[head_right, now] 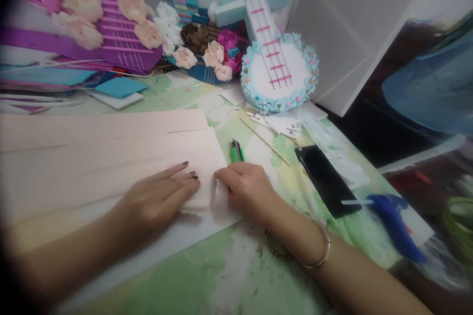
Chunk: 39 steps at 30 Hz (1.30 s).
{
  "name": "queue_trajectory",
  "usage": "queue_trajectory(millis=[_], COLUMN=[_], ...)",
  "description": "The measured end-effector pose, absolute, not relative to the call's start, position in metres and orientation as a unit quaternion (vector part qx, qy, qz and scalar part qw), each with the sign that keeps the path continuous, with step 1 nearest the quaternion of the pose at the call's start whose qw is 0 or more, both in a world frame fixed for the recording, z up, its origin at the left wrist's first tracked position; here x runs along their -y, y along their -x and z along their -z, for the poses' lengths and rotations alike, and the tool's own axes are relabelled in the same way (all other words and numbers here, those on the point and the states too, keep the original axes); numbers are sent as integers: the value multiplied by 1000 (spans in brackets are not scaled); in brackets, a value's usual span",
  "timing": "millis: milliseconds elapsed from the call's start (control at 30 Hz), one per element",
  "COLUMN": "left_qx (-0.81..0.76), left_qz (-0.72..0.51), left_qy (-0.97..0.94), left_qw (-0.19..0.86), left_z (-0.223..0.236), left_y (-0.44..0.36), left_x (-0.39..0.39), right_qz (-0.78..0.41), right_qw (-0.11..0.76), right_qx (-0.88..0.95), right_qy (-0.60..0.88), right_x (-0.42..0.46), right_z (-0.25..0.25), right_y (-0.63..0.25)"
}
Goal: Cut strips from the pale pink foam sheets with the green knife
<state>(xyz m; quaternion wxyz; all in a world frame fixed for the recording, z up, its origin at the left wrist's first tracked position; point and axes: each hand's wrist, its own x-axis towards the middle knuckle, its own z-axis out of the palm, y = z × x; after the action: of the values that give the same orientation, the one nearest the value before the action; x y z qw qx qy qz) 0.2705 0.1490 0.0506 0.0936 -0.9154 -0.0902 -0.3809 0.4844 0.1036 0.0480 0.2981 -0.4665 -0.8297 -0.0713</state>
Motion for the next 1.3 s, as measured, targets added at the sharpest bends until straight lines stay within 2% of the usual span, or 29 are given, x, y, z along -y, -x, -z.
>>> queue_trajectory(millis=[433,1300], left_qx=[77,99], left_qz=[382,393], left_qy=[916,912], left_qw=[93,63], left_z=[-52,-45], left_y=[-272,-268], left_x=[-148,-150], right_qz=[70,60], right_qw=[279,299], right_qx=[836,833], right_qy=[467,461], right_x=[-104,-105], right_z=[-48,-48], right_y=[-484,-486])
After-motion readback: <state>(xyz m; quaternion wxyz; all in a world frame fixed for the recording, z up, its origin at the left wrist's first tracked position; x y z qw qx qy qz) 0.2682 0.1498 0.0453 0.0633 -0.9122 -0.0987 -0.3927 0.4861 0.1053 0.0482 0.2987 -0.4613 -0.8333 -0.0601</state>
